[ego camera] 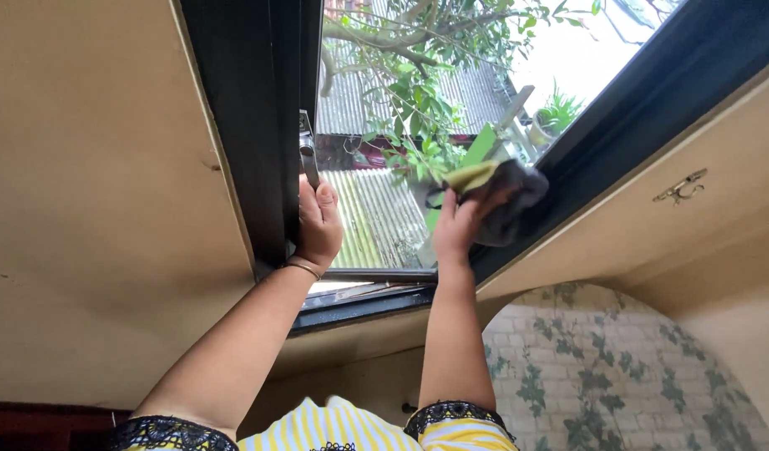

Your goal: The person wipes a window with a cloth, moving the cloth across the glass surface in repeated strokes. The person holds the window frame with one hand while cleaning with the other, covering different areas of the window pane.

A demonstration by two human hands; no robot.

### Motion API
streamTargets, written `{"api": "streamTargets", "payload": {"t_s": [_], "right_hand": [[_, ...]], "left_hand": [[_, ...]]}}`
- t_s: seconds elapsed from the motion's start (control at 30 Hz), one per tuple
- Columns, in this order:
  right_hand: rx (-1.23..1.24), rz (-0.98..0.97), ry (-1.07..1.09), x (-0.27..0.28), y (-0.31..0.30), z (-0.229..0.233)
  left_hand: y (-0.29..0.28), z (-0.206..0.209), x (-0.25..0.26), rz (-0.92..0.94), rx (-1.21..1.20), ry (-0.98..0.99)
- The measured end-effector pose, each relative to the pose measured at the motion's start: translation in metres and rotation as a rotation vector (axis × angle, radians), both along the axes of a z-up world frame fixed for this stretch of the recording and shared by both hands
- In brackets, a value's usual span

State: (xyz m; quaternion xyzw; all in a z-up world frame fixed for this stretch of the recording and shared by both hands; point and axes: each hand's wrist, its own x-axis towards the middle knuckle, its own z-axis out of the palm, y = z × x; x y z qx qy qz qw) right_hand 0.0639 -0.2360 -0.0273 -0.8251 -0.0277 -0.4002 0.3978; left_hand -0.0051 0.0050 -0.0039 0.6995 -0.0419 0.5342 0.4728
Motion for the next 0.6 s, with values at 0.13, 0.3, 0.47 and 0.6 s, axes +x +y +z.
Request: {"api": "streamTargets", "payload": {"t_s": [0.13, 0.3, 0.47, 0.6], "right_hand": [[0.14, -0.034, 0.119, -0.024, 0.007, -0.019], [0.462, -0.008, 0.387, -0.015, 0.04, -0.111], [0.592, 0.228, 0.488, -0.061, 0.097, -0.103], [0.265, 0.358, 0.386, -0.066, 0.134, -0.099]], "left_hand": [[-0.001, 0.005, -0.005, 0.004, 0.009, 0.008], [0.001, -0.001, 0.0, 0.047, 0.03, 0.012], [0.0, 0.001, -0.003, -0.005, 0.0, 0.012], [-0.001, 0.006, -0.006, -0.018, 0.002, -0.009]]}}
